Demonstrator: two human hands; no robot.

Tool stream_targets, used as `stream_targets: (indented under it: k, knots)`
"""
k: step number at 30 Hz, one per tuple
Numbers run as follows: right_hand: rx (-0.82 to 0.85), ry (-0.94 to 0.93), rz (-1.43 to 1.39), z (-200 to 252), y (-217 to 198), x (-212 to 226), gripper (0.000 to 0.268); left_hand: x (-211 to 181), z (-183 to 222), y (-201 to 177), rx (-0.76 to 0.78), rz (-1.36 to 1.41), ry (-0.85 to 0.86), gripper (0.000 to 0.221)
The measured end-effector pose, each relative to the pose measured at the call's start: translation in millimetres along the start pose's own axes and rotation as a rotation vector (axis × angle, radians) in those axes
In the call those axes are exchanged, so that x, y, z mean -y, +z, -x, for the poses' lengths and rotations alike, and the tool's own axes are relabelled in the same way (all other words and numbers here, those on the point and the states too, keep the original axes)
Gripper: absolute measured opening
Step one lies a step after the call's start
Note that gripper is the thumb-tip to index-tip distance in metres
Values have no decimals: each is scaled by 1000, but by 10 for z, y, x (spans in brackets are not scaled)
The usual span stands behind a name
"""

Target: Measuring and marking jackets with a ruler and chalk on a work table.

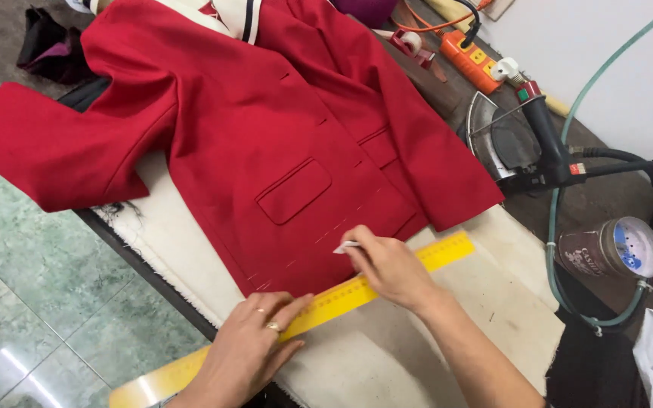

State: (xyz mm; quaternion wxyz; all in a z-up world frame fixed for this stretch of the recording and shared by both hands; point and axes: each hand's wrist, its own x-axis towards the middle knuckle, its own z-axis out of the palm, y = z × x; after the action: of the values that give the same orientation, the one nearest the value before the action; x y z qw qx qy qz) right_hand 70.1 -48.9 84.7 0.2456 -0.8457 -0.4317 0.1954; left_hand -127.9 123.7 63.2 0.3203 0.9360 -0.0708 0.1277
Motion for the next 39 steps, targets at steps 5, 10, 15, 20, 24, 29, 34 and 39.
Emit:
stream_targets:
  k: [5, 10, 15, 20, 24, 29, 34, 39]
  knots:
    - [-22, -95, -116, -186, 62, -46, 7, 47, -33, 150, 180, 26, -173, 51]
    - [-303, -148, -118, -303, -119, -424, 11, 124, -63, 208, 320, -62, -431, 53]
    - [-657, 81, -262, -322, -415, -766, 10, 213, -196, 324, 323, -186, -593, 50]
    - [-576, 16, -231, -375, -568, -908, 3, 224, -317, 445, 318, -265, -566, 51]
    - [-435, 65, -204, -452, -691, -912, 8, 240, -345, 517, 288, -264, -558, 51]
    - [-351, 10, -91, -568, -787, -902, 10, 253, -378, 558, 332, -273, -595, 52]
    - [-277, -1, -56, -642, -814, -953, 12, 245, -392, 551, 411, -250, -639, 54]
    - [-143, -49, 41, -699, -838, -1003, 6, 244, -387, 562, 418, -229, -659, 54]
